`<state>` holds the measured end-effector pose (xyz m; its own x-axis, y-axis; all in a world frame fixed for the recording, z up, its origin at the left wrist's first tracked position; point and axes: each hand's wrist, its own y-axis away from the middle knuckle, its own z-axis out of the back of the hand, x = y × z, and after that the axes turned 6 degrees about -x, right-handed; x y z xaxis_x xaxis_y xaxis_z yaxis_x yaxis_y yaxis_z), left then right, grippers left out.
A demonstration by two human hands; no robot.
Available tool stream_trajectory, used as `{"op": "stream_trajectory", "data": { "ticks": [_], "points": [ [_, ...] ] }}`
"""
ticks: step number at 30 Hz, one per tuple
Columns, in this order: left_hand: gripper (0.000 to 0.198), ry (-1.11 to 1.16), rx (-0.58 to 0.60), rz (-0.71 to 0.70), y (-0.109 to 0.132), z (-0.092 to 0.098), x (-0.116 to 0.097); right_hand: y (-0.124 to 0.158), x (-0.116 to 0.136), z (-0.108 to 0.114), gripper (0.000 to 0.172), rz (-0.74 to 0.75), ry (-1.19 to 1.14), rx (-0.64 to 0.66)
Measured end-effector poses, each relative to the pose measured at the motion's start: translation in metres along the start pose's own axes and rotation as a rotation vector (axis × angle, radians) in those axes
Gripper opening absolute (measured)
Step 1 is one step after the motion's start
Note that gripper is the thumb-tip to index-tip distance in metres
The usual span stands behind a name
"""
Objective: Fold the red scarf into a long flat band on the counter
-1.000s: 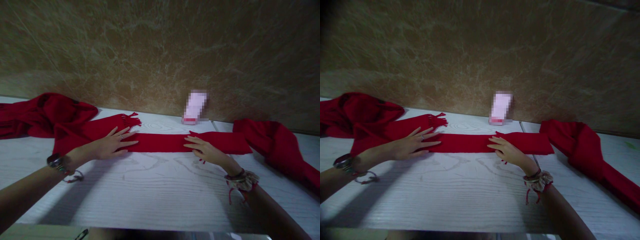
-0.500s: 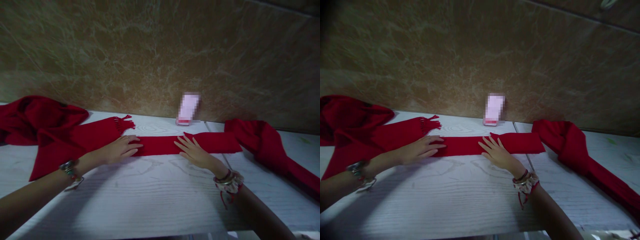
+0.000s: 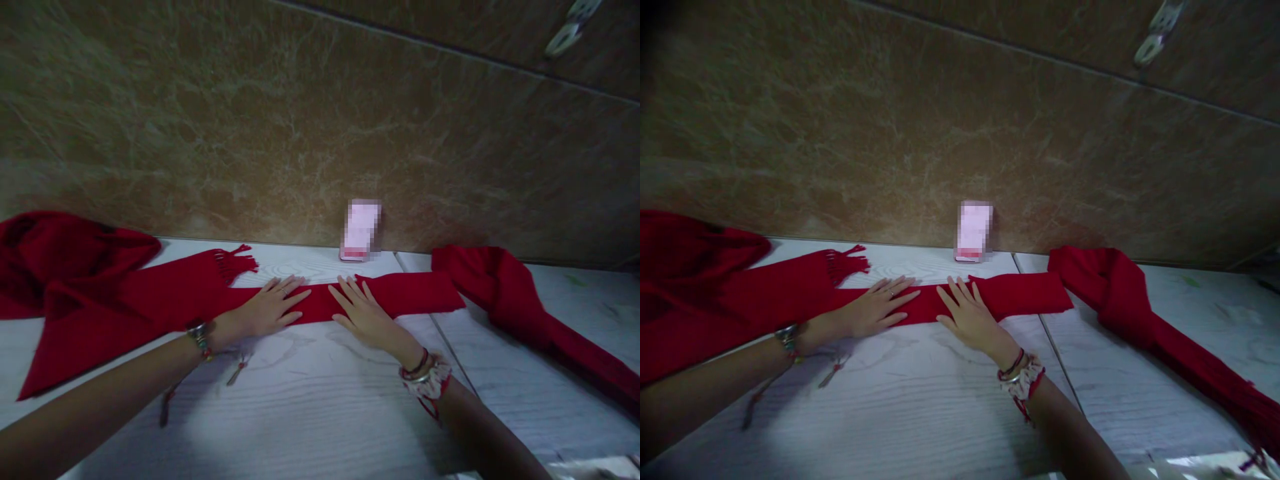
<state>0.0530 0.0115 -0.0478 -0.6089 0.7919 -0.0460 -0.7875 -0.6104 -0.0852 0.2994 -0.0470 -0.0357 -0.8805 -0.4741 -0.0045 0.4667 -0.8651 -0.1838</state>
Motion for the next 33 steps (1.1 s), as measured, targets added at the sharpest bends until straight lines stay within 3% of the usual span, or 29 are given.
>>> {"op": "stream_trajectory", "data": {
  "ticks": [7, 11, 16, 21, 24, 28, 33],
  "points": [
    [0.048, -0.030, 0.004, 0.093, 0.023, 0.010, 0.006, 0.003, 0.004, -0.002, 0.052, 0.040, -0.021, 0.057],
    [0.056, -0.045, 0.002, 0.160, 0.029, 0.013, 0.002, -0.007, 0.013, 0.000, 0.053, 0.014, -0.031, 0.015],
    [0.056, 0.000, -0.017, 0.141, 0.029, 0.011, -0.001, -0.019, 0.030, -0.004, 0.051, 0.092, -0.058, 0.009],
    [0.059, 0.040, 0.000, 0.136, 0.034, 0.009, 0.006, -0.019, 0.031, -0.006, 0.050, 0.120, -0.021, -0.010],
    [0.051, 0.089, 0.015, 0.123, 0.027, 0.018, 0.013, -0.021, 0.032, -0.003, 0.048, 0.170, 0.026, -0.056],
    [0.035, 0.168, 0.008, 0.142, 0.003, 0.035, 0.024, -0.025, 0.043, 0.004, 0.033, 0.308, 0.119, -0.134],
    [0.027, 0.378, 0.199, 0.228, -0.034, 0.043, 0.034, -0.031, 0.062, 0.012, 0.027, 0.314, 0.227, -0.057]
  ]
}}
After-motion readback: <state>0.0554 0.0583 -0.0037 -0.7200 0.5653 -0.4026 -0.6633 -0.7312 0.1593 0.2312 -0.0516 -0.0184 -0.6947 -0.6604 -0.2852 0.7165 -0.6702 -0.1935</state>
